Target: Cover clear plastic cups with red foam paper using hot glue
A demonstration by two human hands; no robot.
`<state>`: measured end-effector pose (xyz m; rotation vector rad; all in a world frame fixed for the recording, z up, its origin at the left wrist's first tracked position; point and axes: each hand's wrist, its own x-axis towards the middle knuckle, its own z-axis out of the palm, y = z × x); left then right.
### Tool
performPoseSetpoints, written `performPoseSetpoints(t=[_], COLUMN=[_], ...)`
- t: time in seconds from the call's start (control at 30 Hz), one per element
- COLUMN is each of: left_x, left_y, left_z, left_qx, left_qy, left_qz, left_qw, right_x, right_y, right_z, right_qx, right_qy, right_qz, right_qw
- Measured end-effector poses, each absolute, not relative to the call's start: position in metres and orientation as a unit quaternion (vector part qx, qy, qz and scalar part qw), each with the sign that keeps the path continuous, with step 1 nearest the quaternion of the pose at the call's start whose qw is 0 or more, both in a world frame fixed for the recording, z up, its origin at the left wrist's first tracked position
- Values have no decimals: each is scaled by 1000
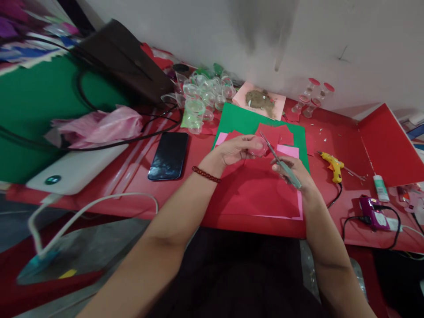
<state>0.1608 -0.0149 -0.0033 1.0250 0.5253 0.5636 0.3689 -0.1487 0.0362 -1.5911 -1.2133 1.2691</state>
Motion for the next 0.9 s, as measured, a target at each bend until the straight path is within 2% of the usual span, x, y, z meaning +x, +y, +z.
performPoseSetpoints(t=[0.73, 0.9], left_x=[158, 158], left_y=[-14, -13], left_z=[-1, -4], left_qx=[499, 495], left_qy=[243, 250], left_qz=[245, 256], left_qw=[795, 791], right_x=[375, 370], right_y=[-149, -148], right_z=[35, 34], right_qx=[-646, -650], right_qy=[-470, -450], right_qz=[487, 470], right_qw=[354, 392])
